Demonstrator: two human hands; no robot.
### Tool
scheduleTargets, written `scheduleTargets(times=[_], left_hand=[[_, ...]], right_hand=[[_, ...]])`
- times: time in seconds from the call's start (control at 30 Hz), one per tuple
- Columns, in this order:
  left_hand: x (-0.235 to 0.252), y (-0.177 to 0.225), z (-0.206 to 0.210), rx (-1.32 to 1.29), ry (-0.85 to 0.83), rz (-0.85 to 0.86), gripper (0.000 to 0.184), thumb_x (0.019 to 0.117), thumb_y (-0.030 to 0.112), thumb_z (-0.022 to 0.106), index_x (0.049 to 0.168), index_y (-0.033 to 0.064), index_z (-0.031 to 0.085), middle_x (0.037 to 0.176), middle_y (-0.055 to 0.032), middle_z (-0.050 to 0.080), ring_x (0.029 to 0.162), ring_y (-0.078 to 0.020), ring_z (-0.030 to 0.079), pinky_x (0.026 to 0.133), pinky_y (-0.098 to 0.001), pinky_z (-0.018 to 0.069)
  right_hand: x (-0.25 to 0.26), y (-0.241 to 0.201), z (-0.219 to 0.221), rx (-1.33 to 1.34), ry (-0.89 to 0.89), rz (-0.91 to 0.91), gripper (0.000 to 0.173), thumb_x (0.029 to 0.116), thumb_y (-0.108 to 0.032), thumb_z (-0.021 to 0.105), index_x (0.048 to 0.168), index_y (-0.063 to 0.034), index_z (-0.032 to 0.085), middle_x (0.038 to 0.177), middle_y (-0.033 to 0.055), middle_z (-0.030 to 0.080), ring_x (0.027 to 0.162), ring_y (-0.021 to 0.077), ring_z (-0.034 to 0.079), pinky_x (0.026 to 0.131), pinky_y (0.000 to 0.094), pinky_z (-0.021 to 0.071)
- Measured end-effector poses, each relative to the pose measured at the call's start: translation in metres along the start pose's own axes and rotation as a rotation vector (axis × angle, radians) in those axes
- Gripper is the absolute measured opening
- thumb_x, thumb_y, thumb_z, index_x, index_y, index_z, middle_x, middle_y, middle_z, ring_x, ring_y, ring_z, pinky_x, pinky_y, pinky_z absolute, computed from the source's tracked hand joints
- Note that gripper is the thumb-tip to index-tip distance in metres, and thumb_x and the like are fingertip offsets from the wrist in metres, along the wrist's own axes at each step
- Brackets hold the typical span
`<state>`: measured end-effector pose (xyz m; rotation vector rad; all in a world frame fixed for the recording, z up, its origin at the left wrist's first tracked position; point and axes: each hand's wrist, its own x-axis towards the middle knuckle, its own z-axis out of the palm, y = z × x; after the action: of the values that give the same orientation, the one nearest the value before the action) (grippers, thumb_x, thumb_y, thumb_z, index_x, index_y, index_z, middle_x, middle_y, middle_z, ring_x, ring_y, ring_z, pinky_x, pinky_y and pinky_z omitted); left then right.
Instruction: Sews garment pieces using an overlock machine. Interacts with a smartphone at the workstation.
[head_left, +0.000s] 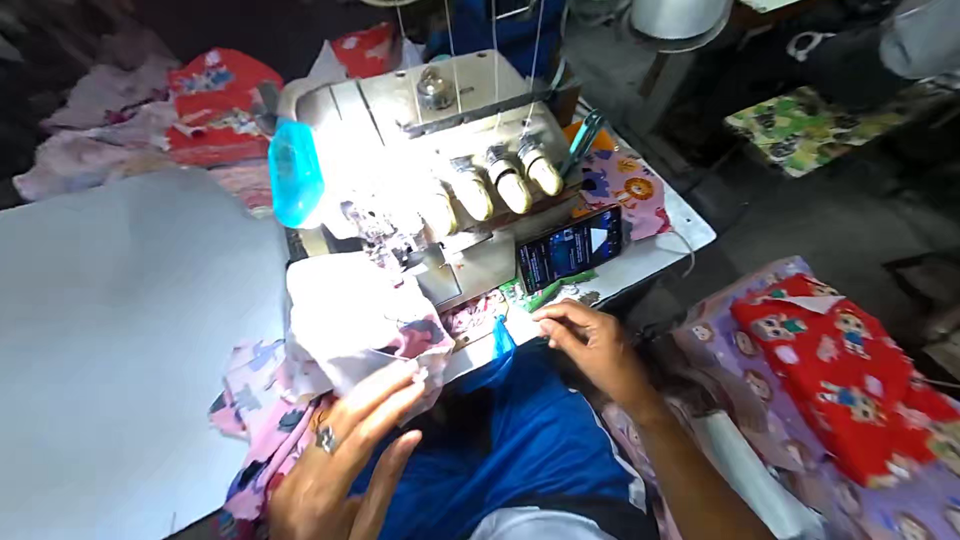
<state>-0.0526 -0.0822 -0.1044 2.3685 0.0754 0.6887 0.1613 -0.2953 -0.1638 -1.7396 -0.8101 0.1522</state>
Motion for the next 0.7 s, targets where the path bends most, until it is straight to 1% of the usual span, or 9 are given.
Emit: scheduleTargets(times=[0.07, 0.13, 0.23, 0.3, 0.33, 0.4, 0.5, 0.6, 0.7], left_hand=[[-0.012, 0.002, -0.002, -0.085, -0.06, -0.015, 0.026, 0.1071, 0.024, 0.055, 0.122, 0.0096, 0.07, 0.121, -0.0056, 0.074, 0.121, -0.0095, 0.065, 0.106, -0.0279, 0.0501], [-0.024, 0.003, 0.0, -0.15, -0.111, -0.028, 0.023, 0.1069, 0.02, 0.055, 0.118, 0.0081, 0.071, 0.116, -0.0051, 0.075, 0.116, -0.0084, 0.067, 0.103, -0.0256, 0.0519], [-0.037, 0.001, 0.004, -0.189, -0.136, -0.057, 0.021, 0.1058, 0.016, 0.057, 0.114, 0.0055, 0.073, 0.111, -0.0067, 0.076, 0.112, -0.0082, 0.069, 0.101, -0.0238, 0.053], [-0.042, -0.001, 0.004, -0.179, -0.136, -0.07, 0.021, 0.1058, 0.015, 0.057, 0.113, 0.0043, 0.073, 0.11, -0.0078, 0.076, 0.111, -0.0092, 0.07, 0.101, -0.0242, 0.0531], [-0.044, -0.001, 0.004, -0.171, -0.133, -0.076, 0.021, 0.1059, 0.015, 0.056, 0.113, 0.0046, 0.073, 0.11, -0.0076, 0.077, 0.111, -0.0092, 0.07, 0.101, -0.0243, 0.0532], [-0.047, -0.002, 0.004, -0.157, -0.124, -0.088, 0.022, 0.1058, 0.016, 0.056, 0.112, 0.0047, 0.074, 0.11, -0.0074, 0.077, 0.11, -0.0094, 0.07, 0.101, -0.0243, 0.0535], [-0.054, -0.001, 0.005, -0.139, -0.118, -0.105, 0.023, 0.1062, 0.018, 0.056, 0.111, 0.0062, 0.075, 0.109, -0.0058, 0.077, 0.108, -0.0095, 0.071, 0.1, -0.024, 0.0546], [-0.057, -0.001, 0.01, -0.145, -0.136, -0.119, 0.023, 0.1062, 0.018, 0.056, 0.111, 0.0059, 0.075, 0.108, -0.0058, 0.077, 0.108, -0.0087, 0.071, 0.099, -0.0227, 0.054], [-0.06, -0.001, 0.016, -0.158, -0.163, -0.127, 0.023, 0.1061, 0.018, 0.056, 0.11, 0.005, 0.075, 0.108, -0.0055, 0.077, 0.108, -0.008, 0.071, 0.099, -0.0216, 0.0541]], right_hand=[[0.002, 0.012, -0.026, -0.164, 0.087, 0.004, 0.018, 0.0992, -0.011, 0.062, 0.108, -0.0022, 0.075, 0.096, 0.007, 0.073, 0.079, 0.0077, 0.069, 0.073, 0.0245, 0.0594], [0.006, 0.02, -0.051, -0.407, 0.186, -0.027, 0.018, 0.0993, -0.012, 0.063, 0.109, -0.0042, 0.075, 0.099, 0.0084, 0.072, 0.084, 0.0139, 0.07, 0.077, 0.032, 0.0597], [0.018, 0.035, -0.084, -0.676, 0.287, -0.056, 0.018, 0.0981, -0.005, 0.063, 0.111, 0.0008, 0.073, 0.113, 0.0195, 0.068, 0.103, 0.0333, 0.067, 0.09, 0.0496, 0.056], [0.027, 0.043, -0.098, -0.765, 0.318, -0.05, 0.019, 0.0963, -0.001, 0.063, 0.113, 0.0026, 0.07, 0.119, 0.0241, 0.065, 0.113, 0.0414, 0.063, 0.095, 0.0553, 0.0523], [0.03, 0.045, -0.102, -0.791, 0.321, -0.05, 0.019, 0.0956, 0.0, 0.063, 0.113, 0.0038, 0.069, 0.119, 0.0253, 0.064, 0.113, 0.0431, 0.062, 0.096, 0.056, 0.0515], [0.033, 0.044, -0.106, -0.803, 0.29, -0.053, 0.018, 0.0968, 0.0, 0.063, 0.113, 0.0053, 0.067, 0.116, 0.0254, 0.064, 0.107, 0.0424, 0.064, 0.093, 0.0545, 0.0535], [0.019, 0.037, -0.101, -0.755, 0.18, -0.058, 0.017, 0.1013, -0.008, 0.061, 0.113, 0.0024, 0.068, 0.106, 0.0205, 0.067, 0.092, 0.0336, 0.068, 0.084, 0.0486, 0.0565], [0.001, 0.034, -0.097, -0.7, 0.06, 0.004, 0.015, 0.1008, -0.009, 0.063, 0.109, -0.0001, 0.072, 0.104, 0.0172, 0.071, 0.09, 0.0309, 0.071, 0.082, 0.0493, 0.0579], [-0.016, 0.04, -0.091, -0.678, -0.003, 0.075, 0.015, 0.1, -0.008, 0.064, 0.111, -0.0014, 0.071, 0.104, 0.0157, 0.074, 0.09, 0.0299, 0.073, 0.083, 0.0497, 0.0583]])
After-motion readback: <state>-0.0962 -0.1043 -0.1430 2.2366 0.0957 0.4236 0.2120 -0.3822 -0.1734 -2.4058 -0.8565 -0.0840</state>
